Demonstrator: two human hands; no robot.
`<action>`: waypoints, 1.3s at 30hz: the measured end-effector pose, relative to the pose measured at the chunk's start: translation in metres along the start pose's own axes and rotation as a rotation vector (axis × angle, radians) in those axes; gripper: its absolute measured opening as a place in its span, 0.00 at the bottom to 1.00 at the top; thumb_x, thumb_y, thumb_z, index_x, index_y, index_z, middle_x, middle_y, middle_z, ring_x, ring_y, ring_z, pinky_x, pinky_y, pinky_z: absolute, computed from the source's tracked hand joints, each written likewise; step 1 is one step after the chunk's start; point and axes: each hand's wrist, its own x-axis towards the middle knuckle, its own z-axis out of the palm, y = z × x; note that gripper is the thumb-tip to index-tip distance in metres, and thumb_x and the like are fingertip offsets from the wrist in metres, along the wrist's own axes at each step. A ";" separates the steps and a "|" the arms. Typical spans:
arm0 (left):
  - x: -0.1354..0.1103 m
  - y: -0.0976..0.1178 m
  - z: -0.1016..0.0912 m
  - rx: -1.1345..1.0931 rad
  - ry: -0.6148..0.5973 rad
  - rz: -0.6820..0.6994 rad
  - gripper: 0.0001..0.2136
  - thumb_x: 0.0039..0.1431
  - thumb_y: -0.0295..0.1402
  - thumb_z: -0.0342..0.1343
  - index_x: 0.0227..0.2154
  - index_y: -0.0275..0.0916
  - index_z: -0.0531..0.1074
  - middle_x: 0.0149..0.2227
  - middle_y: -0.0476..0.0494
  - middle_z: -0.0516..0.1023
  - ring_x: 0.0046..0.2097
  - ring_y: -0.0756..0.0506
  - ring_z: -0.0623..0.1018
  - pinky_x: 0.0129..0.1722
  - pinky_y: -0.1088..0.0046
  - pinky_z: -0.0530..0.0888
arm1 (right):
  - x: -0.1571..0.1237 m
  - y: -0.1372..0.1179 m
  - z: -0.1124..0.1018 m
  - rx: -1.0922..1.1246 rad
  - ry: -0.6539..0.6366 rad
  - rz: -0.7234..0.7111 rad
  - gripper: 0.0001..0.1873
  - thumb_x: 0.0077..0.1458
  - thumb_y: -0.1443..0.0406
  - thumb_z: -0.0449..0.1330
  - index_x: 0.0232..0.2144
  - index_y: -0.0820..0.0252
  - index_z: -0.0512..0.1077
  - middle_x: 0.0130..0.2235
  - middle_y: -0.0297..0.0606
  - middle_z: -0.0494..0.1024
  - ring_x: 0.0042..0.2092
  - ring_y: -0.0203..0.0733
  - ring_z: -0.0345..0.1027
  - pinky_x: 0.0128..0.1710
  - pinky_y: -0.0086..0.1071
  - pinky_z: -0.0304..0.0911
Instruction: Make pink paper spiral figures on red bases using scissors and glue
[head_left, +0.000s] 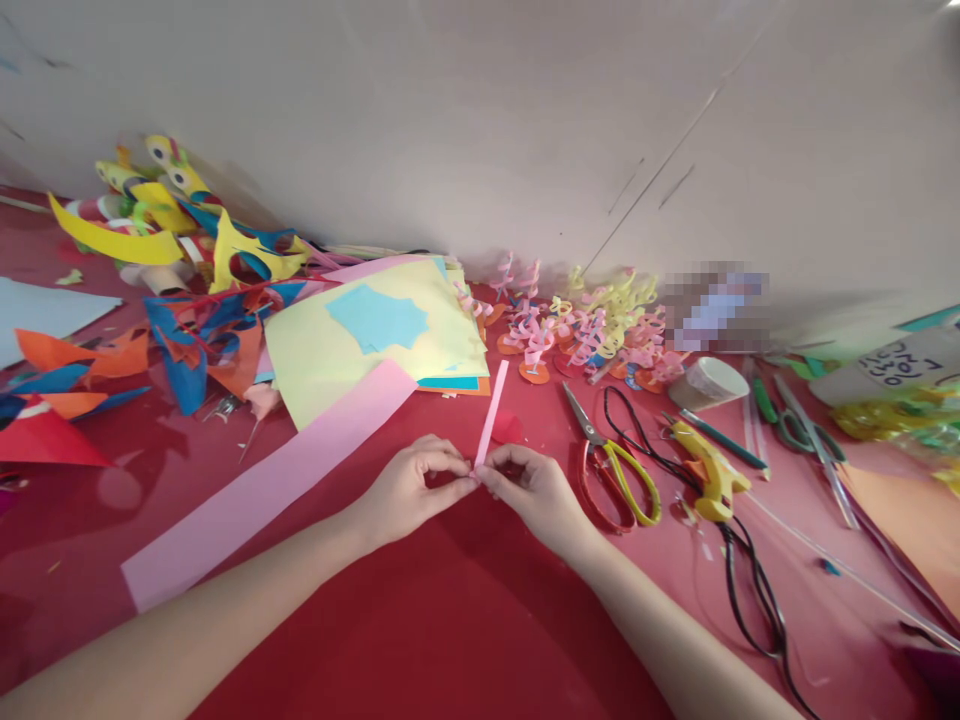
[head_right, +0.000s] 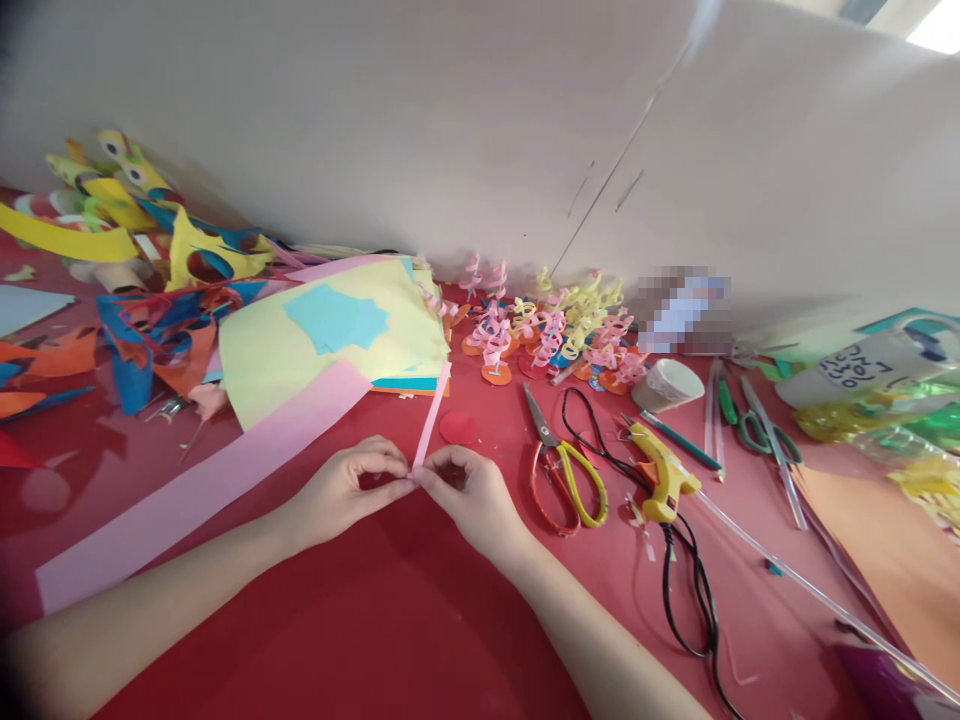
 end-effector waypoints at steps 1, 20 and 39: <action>0.000 0.001 0.000 0.008 -0.005 0.003 0.05 0.54 0.32 0.57 0.25 0.41 0.76 0.28 0.48 0.76 0.33 0.48 0.73 0.34 0.72 0.71 | 0.000 0.000 0.000 -0.009 -0.004 0.001 0.11 0.51 0.58 0.60 0.25 0.60 0.70 0.25 0.32 0.71 0.28 0.34 0.64 0.30 0.28 0.61; 0.000 -0.001 0.000 0.042 -0.045 -0.007 0.07 0.56 0.33 0.56 0.26 0.40 0.76 0.29 0.47 0.75 0.34 0.47 0.72 0.35 0.71 0.70 | -0.003 -0.002 0.000 -0.263 0.095 -0.134 0.07 0.51 0.61 0.61 0.26 0.58 0.70 0.27 0.34 0.75 0.29 0.37 0.68 0.30 0.30 0.66; -0.003 -0.008 0.001 0.301 0.092 0.324 0.04 0.59 0.28 0.53 0.31 0.38 0.73 0.30 0.44 0.76 0.37 0.45 0.70 0.37 0.67 0.71 | -0.004 -0.002 -0.004 -0.464 0.083 -0.492 0.05 0.56 0.68 0.58 0.33 0.55 0.74 0.32 0.37 0.77 0.35 0.39 0.72 0.37 0.31 0.69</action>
